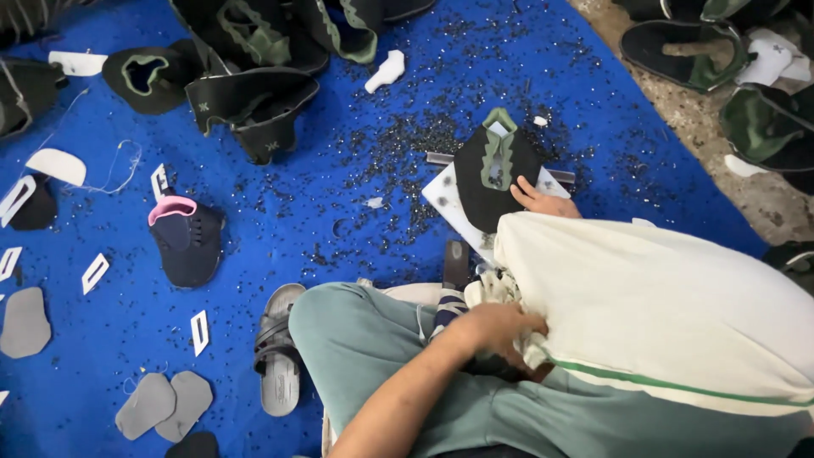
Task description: The person punches holes into shoe upper components using a hand punch and a hammer.
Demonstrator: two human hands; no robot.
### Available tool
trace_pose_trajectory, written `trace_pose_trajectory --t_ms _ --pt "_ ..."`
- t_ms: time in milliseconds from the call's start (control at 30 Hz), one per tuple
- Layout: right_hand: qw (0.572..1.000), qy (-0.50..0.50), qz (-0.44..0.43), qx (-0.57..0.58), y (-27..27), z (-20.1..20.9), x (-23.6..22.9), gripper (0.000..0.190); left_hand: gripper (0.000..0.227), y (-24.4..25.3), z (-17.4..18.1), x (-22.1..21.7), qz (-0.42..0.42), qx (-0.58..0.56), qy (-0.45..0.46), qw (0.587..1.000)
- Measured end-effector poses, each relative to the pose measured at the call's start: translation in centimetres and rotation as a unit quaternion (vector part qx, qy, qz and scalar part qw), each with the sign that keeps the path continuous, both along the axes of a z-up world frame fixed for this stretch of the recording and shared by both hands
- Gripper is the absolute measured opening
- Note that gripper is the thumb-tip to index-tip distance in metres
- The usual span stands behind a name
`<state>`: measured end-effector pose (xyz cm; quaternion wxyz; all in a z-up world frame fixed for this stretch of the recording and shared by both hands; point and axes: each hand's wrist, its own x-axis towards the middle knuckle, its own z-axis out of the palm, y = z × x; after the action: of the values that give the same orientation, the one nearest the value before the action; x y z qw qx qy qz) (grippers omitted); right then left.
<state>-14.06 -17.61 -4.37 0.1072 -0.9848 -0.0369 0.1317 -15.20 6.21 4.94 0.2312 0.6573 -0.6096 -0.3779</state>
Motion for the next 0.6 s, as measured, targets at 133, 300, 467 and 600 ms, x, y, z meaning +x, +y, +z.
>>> trace_pose_trajectory --t_ms 133,300,467,600 --pt "1.0 0.013 -0.001 0.01 1.1 -2.5 -4.4 0.074 0.056 -0.2 -0.1 -2.0 0.012 -0.118 -0.205 0.972" --pt "0.999 0.045 -0.017 0.025 2.0 -3.8 -11.3 0.074 0.021 -0.9 -6.9 -2.0 0.017 -0.087 -0.143 0.986" --pt "0.998 0.043 -0.038 0.032 2.2 -5.6 -12.5 0.075 0.017 4.0 0.9 0.0 -0.016 -0.006 -0.165 0.986" --pt "0.997 0.047 -0.044 0.039 2.5 -5.8 -13.4 0.075 0.022 6.2 0.0 -2.6 -0.076 0.022 -0.102 0.992"
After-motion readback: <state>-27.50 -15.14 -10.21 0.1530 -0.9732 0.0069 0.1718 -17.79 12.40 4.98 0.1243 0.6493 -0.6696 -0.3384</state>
